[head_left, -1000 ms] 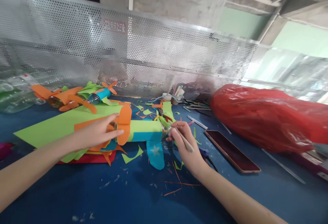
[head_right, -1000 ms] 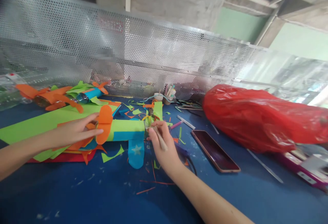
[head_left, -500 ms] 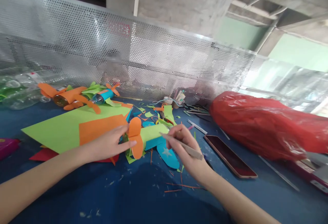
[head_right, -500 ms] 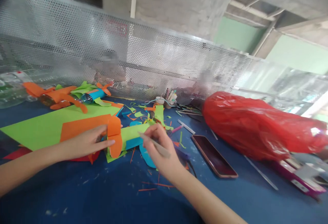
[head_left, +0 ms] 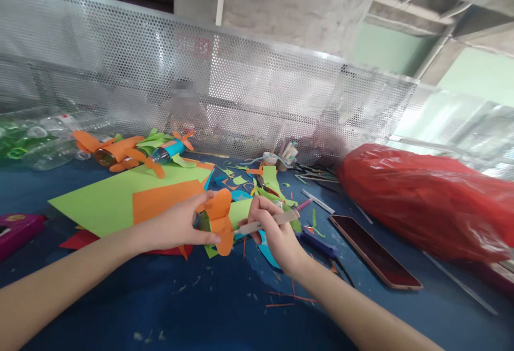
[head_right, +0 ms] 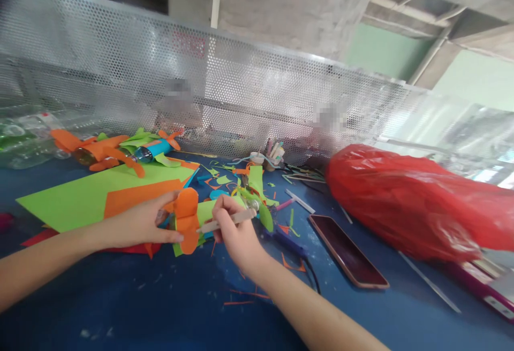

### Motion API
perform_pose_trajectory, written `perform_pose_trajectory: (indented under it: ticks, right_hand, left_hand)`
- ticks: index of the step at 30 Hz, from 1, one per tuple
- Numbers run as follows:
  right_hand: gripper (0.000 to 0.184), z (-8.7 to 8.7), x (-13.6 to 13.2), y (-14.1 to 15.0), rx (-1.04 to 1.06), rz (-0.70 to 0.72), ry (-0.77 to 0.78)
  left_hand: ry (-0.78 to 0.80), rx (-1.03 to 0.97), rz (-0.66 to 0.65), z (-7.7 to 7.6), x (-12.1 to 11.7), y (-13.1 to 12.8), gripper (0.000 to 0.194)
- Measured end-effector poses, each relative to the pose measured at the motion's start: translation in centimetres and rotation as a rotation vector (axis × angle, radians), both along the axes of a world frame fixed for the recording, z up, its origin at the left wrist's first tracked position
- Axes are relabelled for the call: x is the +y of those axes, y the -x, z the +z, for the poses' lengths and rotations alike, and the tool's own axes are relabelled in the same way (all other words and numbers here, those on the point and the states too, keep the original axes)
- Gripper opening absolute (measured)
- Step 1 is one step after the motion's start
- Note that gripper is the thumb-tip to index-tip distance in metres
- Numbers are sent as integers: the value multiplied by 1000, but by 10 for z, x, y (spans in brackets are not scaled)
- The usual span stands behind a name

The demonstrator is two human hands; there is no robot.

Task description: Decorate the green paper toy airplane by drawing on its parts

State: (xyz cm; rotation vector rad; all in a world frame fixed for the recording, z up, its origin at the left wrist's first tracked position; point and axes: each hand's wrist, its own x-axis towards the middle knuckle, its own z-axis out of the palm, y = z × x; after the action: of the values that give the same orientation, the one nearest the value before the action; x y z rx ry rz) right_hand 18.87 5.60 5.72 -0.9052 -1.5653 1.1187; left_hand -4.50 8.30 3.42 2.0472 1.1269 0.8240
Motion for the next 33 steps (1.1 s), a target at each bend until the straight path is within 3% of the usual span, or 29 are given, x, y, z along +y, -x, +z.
perform_pose_trajectory:
  ticks: [4,15,20,28,33]
  right_hand:
    - [28,-5,-1,-2,-10,-37,-62]
    - [31,-5,-1,1,-64,-52,-113]
    - [34,-6,-2,0,-77,-40,-115]
    - [36,-5,-1,-1,-82,-29,-110]
    - [36,-5,-1,-1,-80,-27,-98]
  left_hand:
    - [22,1,16,9,-6,-4,78]
    - [139,-142,45,10,2,-9,43]
    - [229,-138,88,16,-2,-10,41]
    - [297,-174,115,4,5,-5,48]
    - [297,-141,125,7,4,-6,50]
